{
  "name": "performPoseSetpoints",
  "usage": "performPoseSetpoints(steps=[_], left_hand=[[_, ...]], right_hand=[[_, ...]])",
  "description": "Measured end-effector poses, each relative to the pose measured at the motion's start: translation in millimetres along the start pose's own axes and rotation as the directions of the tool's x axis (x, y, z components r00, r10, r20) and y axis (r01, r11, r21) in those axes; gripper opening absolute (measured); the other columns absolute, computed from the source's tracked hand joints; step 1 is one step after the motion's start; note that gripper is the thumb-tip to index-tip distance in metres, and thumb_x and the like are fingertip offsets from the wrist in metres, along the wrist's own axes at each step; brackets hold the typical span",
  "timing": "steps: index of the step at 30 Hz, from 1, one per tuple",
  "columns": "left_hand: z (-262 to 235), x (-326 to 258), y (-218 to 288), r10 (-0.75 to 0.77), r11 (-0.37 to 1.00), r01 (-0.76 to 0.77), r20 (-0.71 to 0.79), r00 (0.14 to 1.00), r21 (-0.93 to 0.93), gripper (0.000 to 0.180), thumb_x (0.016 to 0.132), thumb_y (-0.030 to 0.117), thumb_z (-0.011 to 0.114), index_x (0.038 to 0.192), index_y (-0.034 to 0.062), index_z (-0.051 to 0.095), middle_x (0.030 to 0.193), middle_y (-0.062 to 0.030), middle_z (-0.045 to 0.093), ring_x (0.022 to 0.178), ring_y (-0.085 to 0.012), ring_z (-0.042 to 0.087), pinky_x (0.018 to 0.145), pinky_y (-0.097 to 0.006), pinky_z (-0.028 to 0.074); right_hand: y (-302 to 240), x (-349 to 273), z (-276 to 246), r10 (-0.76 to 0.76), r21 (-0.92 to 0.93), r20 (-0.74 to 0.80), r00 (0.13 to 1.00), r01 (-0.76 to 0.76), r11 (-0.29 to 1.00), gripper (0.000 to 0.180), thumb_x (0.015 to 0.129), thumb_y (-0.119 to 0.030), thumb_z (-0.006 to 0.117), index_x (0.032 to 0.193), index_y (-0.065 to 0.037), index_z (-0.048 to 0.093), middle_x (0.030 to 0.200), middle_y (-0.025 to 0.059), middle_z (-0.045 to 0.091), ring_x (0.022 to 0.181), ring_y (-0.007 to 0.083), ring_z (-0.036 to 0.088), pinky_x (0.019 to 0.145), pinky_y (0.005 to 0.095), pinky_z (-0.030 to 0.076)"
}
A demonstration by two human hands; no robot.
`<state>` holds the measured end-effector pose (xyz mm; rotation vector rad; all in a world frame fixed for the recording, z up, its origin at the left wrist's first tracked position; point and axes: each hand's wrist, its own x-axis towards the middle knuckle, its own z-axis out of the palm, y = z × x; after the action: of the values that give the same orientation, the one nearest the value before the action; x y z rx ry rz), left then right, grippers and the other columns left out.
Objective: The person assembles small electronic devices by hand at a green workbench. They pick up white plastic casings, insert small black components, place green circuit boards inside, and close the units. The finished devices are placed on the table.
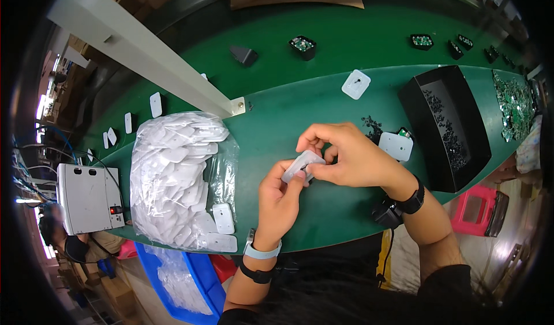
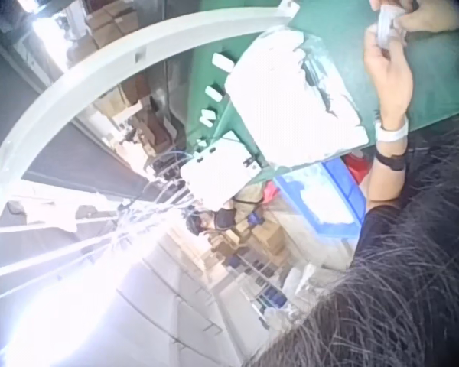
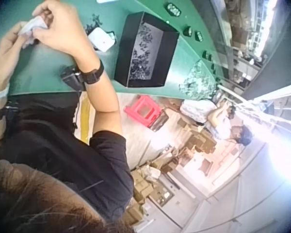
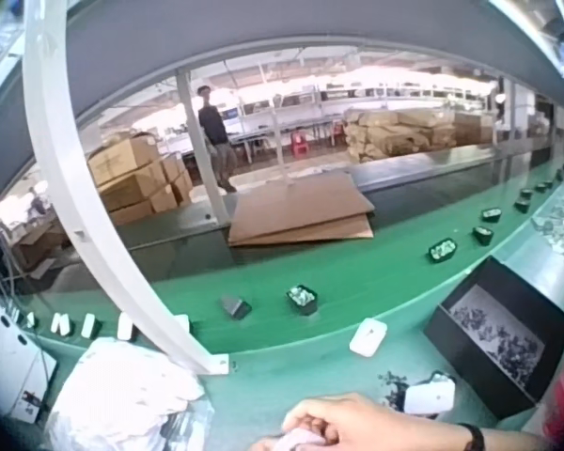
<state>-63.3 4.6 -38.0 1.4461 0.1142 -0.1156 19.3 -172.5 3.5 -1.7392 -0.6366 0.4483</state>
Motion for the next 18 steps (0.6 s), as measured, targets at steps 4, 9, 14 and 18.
performPoseSetpoints(steps=[4,9,14,18], left_hand=[[-2,-2,-1,-0.016,0.999,0.012,-0.106,0.994,-0.034,0.012,0.100,0.009,0.061,0.107,0.0009,0.066,0.082,0.0016,0.064,0.074,-0.0029,0.054,0.066,-0.019,0.043],[-6,0,-5,-0.001,0.983,-0.034,-0.192,0.981,-0.180,0.013,0.101,0.010,0.058,0.105,-0.0006,0.065,0.087,-0.0047,0.067,0.072,-0.0084,0.058,0.065,-0.022,0.046],[-7,7,-1,-0.049,0.897,-0.024,-0.153,0.987,-0.442,0.016,0.102,0.010,0.057,0.108,-0.0028,0.064,0.086,-0.0090,0.068,0.072,-0.0127,0.060,0.064,-0.026,0.046],[-16,7,-1,-0.037,0.839,-0.064,-0.175,0.984,-0.540,0.017,0.103,0.010,0.055,0.109,-0.0035,0.063,0.087,-0.0101,0.067,0.073,-0.0151,0.062,0.064,-0.028,0.048]], right_hand=[[3,7,2,0.089,0.192,0.088,0.992,-0.105,0.976,0.037,0.084,-0.007,0.076,0.116,0.000,0.060,0.094,0.0055,0.063,0.086,0.0106,0.059,0.064,0.0225,0.050],[10,74,-31,-0.044,-0.350,-0.368,0.929,-0.094,0.932,0.058,0.080,-0.025,0.083,0.125,-0.001,0.056,0.108,0.0099,0.061,0.095,0.0216,0.061,0.076,0.0362,0.052],[49,145,-51,-0.279,-0.789,-0.506,0.817,-0.306,0.533,0.064,0.075,-0.024,0.083,0.129,-0.005,0.055,0.135,0.0197,0.050,0.122,0.0377,0.051,0.094,0.0460,0.046],[35,171,-30,-0.457,-0.892,-0.220,0.862,0.011,0.451,0.066,0.073,-0.015,0.079,0.135,-0.010,0.055,0.136,0.0201,0.051,0.128,0.0372,0.048,0.102,0.0494,0.041]])
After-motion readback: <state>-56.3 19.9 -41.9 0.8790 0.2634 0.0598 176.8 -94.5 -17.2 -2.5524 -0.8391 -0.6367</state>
